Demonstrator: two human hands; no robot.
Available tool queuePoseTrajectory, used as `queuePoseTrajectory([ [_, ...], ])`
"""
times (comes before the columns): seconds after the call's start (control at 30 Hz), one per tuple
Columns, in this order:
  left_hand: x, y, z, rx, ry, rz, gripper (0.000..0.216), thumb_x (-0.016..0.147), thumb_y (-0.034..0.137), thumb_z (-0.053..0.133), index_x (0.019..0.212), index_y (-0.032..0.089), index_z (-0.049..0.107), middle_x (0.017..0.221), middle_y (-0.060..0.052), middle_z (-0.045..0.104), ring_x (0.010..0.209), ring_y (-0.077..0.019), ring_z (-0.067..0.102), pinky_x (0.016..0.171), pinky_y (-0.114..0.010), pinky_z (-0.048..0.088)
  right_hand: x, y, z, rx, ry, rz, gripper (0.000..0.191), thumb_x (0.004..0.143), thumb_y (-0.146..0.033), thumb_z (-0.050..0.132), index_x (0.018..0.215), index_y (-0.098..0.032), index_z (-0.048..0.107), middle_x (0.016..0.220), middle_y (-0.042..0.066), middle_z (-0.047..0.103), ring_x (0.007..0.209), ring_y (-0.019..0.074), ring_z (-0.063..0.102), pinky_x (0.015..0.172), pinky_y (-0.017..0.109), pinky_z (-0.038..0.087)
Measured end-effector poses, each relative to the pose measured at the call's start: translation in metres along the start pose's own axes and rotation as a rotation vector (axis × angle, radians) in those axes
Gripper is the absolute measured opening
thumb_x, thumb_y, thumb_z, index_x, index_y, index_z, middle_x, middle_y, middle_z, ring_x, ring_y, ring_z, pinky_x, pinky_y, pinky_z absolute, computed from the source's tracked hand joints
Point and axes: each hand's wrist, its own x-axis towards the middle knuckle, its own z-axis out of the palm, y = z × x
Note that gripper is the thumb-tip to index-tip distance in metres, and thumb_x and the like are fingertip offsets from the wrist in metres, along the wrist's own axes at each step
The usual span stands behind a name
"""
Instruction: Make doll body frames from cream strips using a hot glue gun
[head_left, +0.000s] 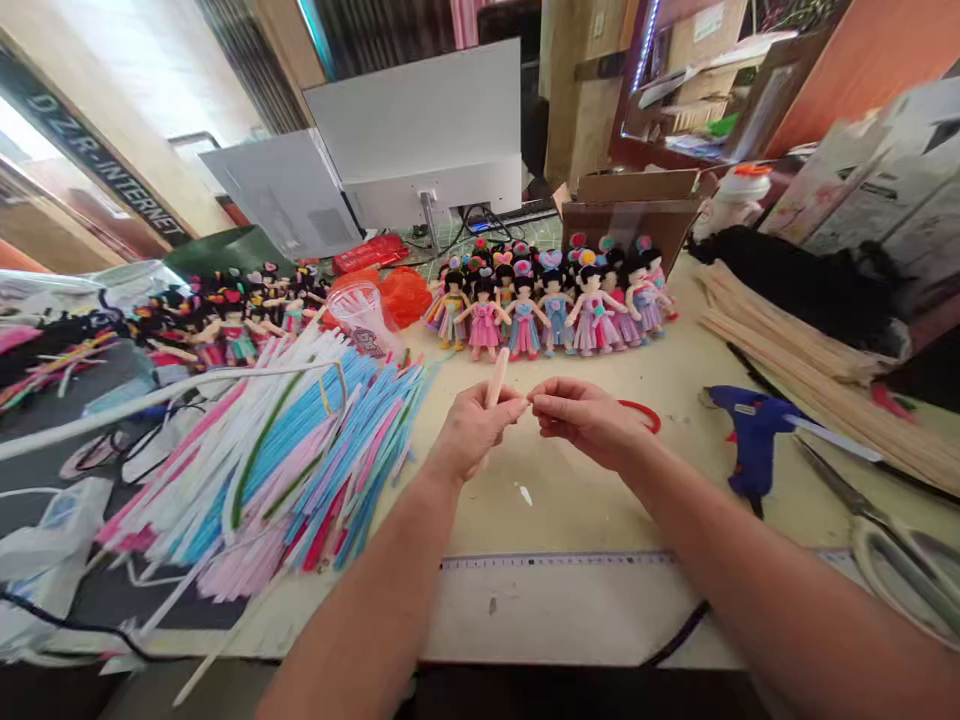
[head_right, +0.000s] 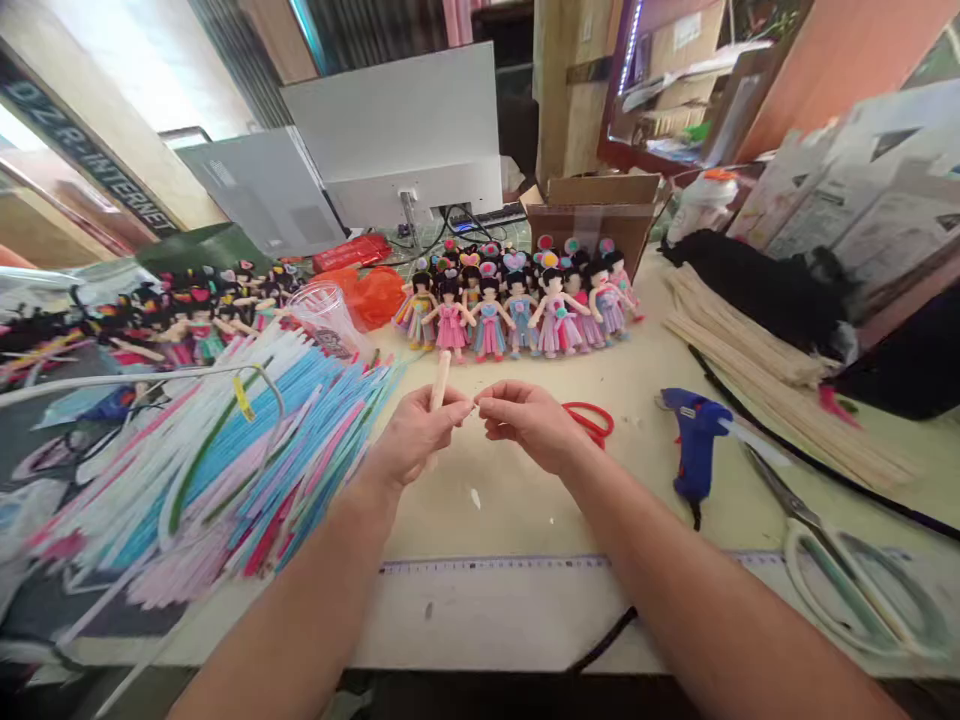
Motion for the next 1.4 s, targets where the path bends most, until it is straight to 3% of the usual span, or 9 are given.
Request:
queuePoseTrajectory([
  [0.2, 0.0, 0.002, -0.001, -0.081, -0.052, -0.073, 0.024, 0.063, 0.03, 0.073, 0.074, 0.014, 0.058, 0.054, 0.007, 0.05, 0.034, 0.0007, 0.027, 0.038, -0.02, 0.014, 0.0, -0.002, 0.004, -0.101, 0.105, -0.091, 0.02, 0.064, -0.033, 0.077, 0.076, -0.017, 0.071, 0.064, -0.001, 0.063, 0.057, 0.0089, 0.054, 0.06, 0.027, 0.047],
  [0.4, 0.003, 0.002, -0.003, -0.123, -0.082, -0.109, 0.013, 0.064, 0.017, 0.064, 0.076, 0.012, 0.065, 0.055, 0.005, 0.051, 0.033, 0.0014, 0.026, 0.037, -0.019, 0.014, 0.001, -0.004, 0.005, -0.23, 0.181, -0.224, 0.021, 0.062, -0.034, 0.075, 0.075, -0.018, 0.073, 0.063, 0.0, 0.064, 0.056, 0.0098, 0.054, 0.059, 0.028, 0.048],
  [0.7, 0.003, -0.002, -0.003, -0.2, -0.124, -0.134, 0.025, 0.063, 0.028, 0.076, 0.074, 0.012, 0.06, 0.053, 0.005, 0.051, 0.034, 0.0013, 0.027, 0.038, -0.018, 0.014, 0.0, 0.007, 0.004, -0.518, 0.139, -0.562, 0.015, 0.075, -0.03, 0.069, 0.086, -0.021, 0.075, 0.078, 0.002, 0.062, 0.064, 0.0114, 0.056, 0.059, 0.028, 0.046],
  [0.93, 0.004, -0.004, -0.004, -0.209, -0.142, -0.151, 0.032, 0.059, 0.031, 0.081, 0.071, 0.012, 0.058, 0.053, 0.004, 0.052, 0.035, 0.0016, 0.028, 0.038, -0.018, 0.014, -0.001, 0.005, 0.003, -0.651, 0.138, -0.662, 0.015, 0.079, -0.032, 0.068, 0.086, -0.022, 0.076, 0.078, 0.003, 0.063, 0.068, 0.0132, 0.059, 0.062, 0.028, 0.048],
  [1.1, 0.004, -0.005, -0.003, -0.2, -0.159, -0.152, 0.036, 0.057, 0.036, 0.083, 0.067, 0.012, 0.057, 0.053, 0.003, 0.054, 0.034, 0.0015, 0.028, 0.037, -0.019, 0.014, -0.002, 0.002, 0.005, -0.582, 0.145, -0.638, 0.011, 0.074, -0.032, 0.072, 0.076, -0.022, 0.075, 0.071, 0.001, 0.062, 0.062, 0.0119, 0.056, 0.058, 0.027, 0.046],
  [1.4, 0.002, -0.008, 0.001, -0.161, -0.173, -0.146, 0.037, 0.062, 0.042, 0.079, 0.067, 0.012, 0.058, 0.056, 0.002, 0.057, 0.033, 0.0011, 0.031, 0.036, -0.019, 0.015, -0.004, -0.002, 0.014, -0.354, 0.211, -0.382, 0.016, 0.064, -0.031, 0.074, 0.061, -0.018, 0.065, 0.057, -0.001, 0.06, 0.055, 0.0106, 0.05, 0.052, 0.025, 0.042],
])
